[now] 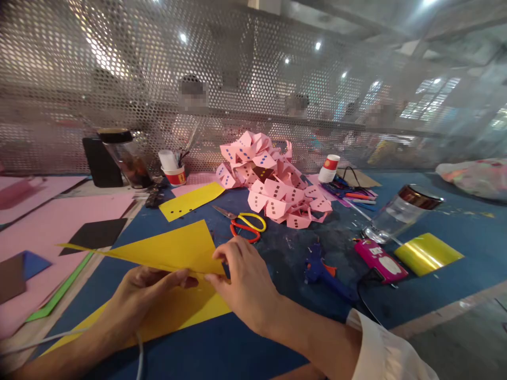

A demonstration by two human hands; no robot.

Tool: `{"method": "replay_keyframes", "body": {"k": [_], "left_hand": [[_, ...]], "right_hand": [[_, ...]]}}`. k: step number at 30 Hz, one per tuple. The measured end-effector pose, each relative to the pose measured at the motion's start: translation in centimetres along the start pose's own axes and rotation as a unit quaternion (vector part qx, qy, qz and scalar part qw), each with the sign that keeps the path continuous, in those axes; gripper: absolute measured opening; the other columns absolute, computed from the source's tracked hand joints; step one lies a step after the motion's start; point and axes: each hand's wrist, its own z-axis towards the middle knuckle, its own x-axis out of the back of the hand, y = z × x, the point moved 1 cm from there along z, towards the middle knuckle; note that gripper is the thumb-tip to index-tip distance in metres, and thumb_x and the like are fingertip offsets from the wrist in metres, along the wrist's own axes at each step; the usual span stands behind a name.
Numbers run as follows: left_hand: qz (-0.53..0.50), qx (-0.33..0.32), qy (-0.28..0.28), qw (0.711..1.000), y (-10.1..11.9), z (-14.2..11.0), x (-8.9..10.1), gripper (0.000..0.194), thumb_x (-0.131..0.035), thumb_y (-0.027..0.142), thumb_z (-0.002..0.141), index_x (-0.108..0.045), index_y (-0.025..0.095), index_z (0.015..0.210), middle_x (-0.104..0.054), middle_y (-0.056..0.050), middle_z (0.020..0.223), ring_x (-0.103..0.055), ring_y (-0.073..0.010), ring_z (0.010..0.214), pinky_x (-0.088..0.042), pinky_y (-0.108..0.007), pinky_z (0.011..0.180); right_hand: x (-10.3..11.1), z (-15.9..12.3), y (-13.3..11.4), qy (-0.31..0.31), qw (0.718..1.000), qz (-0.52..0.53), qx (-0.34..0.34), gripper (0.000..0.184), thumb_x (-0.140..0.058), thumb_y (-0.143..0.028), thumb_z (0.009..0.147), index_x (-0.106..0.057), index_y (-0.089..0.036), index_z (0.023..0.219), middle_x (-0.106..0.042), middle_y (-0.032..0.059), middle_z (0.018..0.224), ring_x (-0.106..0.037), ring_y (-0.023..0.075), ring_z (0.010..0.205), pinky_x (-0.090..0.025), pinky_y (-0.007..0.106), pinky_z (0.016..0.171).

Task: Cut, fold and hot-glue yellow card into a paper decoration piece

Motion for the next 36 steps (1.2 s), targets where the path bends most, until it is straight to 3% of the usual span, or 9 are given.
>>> {"method": "replay_keyframes", "body": {"k": [2,3,6,8,16,31,36], "left_hand": [[-0.007,-0.001,-0.004,1.0,-0.3,0.1,0.1,0.024,-0.076,0.045,0.082,-0.083,0.022,0.079,-0.082,-0.005,0.081,-0.078,-0.0244,0.078,-0.062,-0.029,0.077],[-0.009,-0.003,-0.009,1.0,-0.5,0.2,0.1,0.024,-0.076,0.045,0.083,-0.083,0.022,0.078,-0.082,-0.005,0.08,-0.078,-0.0241,0.077,-0.062,-0.029,0.077],[-0.011,-0.004,-0.017,1.0,-0.7,0.3,0.1,0.026,-0.075,0.045,0.084,-0.082,0.02,0.077,-0.082,-0.006,0.079,-0.077,-0.0236,0.075,-0.061,-0.029,0.076],[-0.022,0.0,-0.014,1.0,-0.7,0.3,0.1,0.027,-0.077,0.046,0.083,-0.082,0.02,0.077,-0.082,-0.006,0.078,-0.077,-0.0232,0.073,-0.061,-0.029,0.074],[-0.071,0.049,0.024,0.996,-0.3,0.4,0.4,0.036,-0.071,0.052,0.089,-0.079,0.018,0.078,-0.082,-0.007,0.08,-0.076,-0.021,0.077,-0.057,-0.027,0.08],[-0.144,0.055,0.002,0.988,0.0,0.6,0.1,0.045,-0.066,0.054,0.091,-0.078,0.013,0.077,-0.08,-0.012,0.079,-0.074,-0.0227,0.076,-0.055,-0.031,0.082],[-0.111,0.053,-0.005,0.992,-0.1,0.6,0.2,0.047,-0.064,0.056,0.092,-0.079,0.014,0.075,-0.08,-0.011,0.08,-0.074,-0.0233,0.076,-0.054,-0.031,0.083]], "right_hand": [[0.0,0.1,0.3,0.013,0.997,0.043,-0.07,0.041,-0.082,-0.029,0.08,-0.057,-0.023,0.112,-0.068,0.0054,0.103,-0.066,0.0221,0.095,-0.053,0.037,0.087],[0.0,0.1,0.4,-0.013,0.991,0.083,-0.106,0.044,-0.082,-0.031,0.079,-0.057,-0.023,0.115,-0.07,0.0049,0.103,-0.068,0.022,0.093,-0.054,0.035,0.084],[0.0,0.2,0.5,-0.144,0.954,0.2,-0.17,0.025,-0.073,-0.036,0.088,-0.066,-0.021,0.106,-0.075,0.0034,0.093,-0.071,0.0208,0.084,-0.054,0.029,0.072],[0.0,0.1,0.4,-0.183,0.941,0.227,-0.175,0.017,-0.067,-0.036,0.093,-0.068,-0.019,0.093,-0.074,0.0032,0.084,-0.071,0.0196,0.078,-0.052,0.026,0.068],[0.0,0.4,0.6,-0.189,0.92,0.288,-0.188,0.017,-0.065,-0.033,0.094,-0.068,-0.016,0.093,-0.068,0.0012,0.072,-0.066,0.0146,0.067,-0.049,0.022,0.062],[0.3,0.5,0.9,-0.213,0.908,0.298,-0.201,0.024,-0.069,-0.037,0.093,-0.07,-0.014,0.1,-0.068,0.0011,0.074,-0.065,0.013,0.066,-0.048,0.021,0.061],[-0.1,0.4,1.2,-0.192,0.909,0.324,-0.178,0.028,-0.071,-0.039,0.092,-0.07,-0.018,0.11,-0.074,0.0044,0.092,-0.07,0.0193,0.084,-0.054,0.027,0.073]]}}
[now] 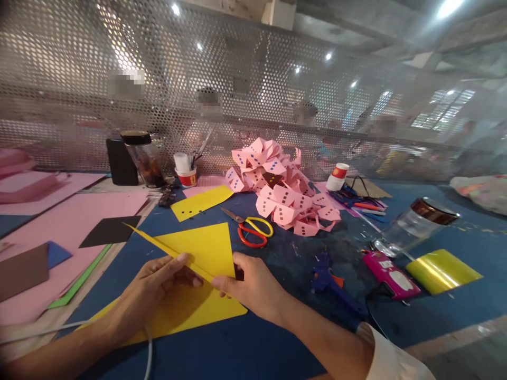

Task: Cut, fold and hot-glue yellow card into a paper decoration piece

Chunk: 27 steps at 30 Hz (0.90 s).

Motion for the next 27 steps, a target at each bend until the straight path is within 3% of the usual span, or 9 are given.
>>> {"method": "replay_keyframes", "body": {"k": [3,5,15,20,27], "left_hand": [[0.052,0.006,-0.027,0.998,0.2,-0.3,0.0,0.05,-0.062,0.057,0.093,-0.08,0.015,0.073,-0.081,-0.011,0.08,-0.074,-0.0233,0.076,-0.052,-0.03,0.085],[0.066,0.016,-0.037,0.997,0.3,-0.4,0.0,0.051,-0.061,0.058,0.093,-0.08,0.015,0.072,-0.081,-0.011,0.079,-0.075,-0.0234,0.076,-0.052,-0.03,0.086],[0.097,0.005,-0.062,0.993,0.2,-0.3,-0.2,0.054,-0.056,0.057,0.096,-0.079,0.015,0.07,-0.08,-0.01,0.075,-0.073,-0.0217,0.072,-0.052,-0.028,0.08],[0.08,0.007,-0.083,0.993,-0.2,-0.2,-0.2,0.052,-0.058,0.056,0.096,-0.075,0.016,0.067,-0.078,-0.009,0.07,-0.071,-0.019,0.066,-0.051,-0.026,0.075],[0.012,0.023,-0.052,0.998,-0.2,0.5,-0.1,0.039,-0.071,0.054,0.089,-0.07,0.018,0.075,-0.074,-0.004,0.07,-0.067,-0.0167,0.066,-0.052,-0.025,0.07]], "right_hand": [[0.1,0.0,-0.1,0.016,0.999,0.033,0.024,0.032,-0.071,-0.038,0.091,-0.069,-0.019,0.117,-0.075,0.0068,0.113,-0.071,0.0243,0.101,-0.056,0.032,0.084],[0.1,0.0,-0.4,0.027,0.998,0.048,0.038,0.033,-0.072,-0.038,0.091,-0.069,-0.019,0.118,-0.075,0.0074,0.115,-0.07,0.0257,0.104,-0.056,0.034,0.088],[0.0,-0.1,-1.0,0.052,0.995,0.057,0.058,0.029,-0.069,-0.04,0.093,-0.068,-0.018,0.111,-0.074,0.0063,0.107,-0.069,0.0224,0.096,-0.054,0.032,0.084],[0.4,0.1,-0.8,0.089,0.991,0.072,0.069,0.027,-0.071,-0.043,0.091,-0.065,-0.017,0.097,-0.068,0.0011,0.087,-0.063,0.0165,0.079,-0.049,0.026,0.071],[0.4,0.0,-1.5,0.074,0.985,0.126,0.094,0.034,-0.068,-0.05,0.094,-0.064,-0.018,0.104,-0.067,0.0019,0.09,-0.065,0.0171,0.081,-0.051,0.027,0.074]]}}
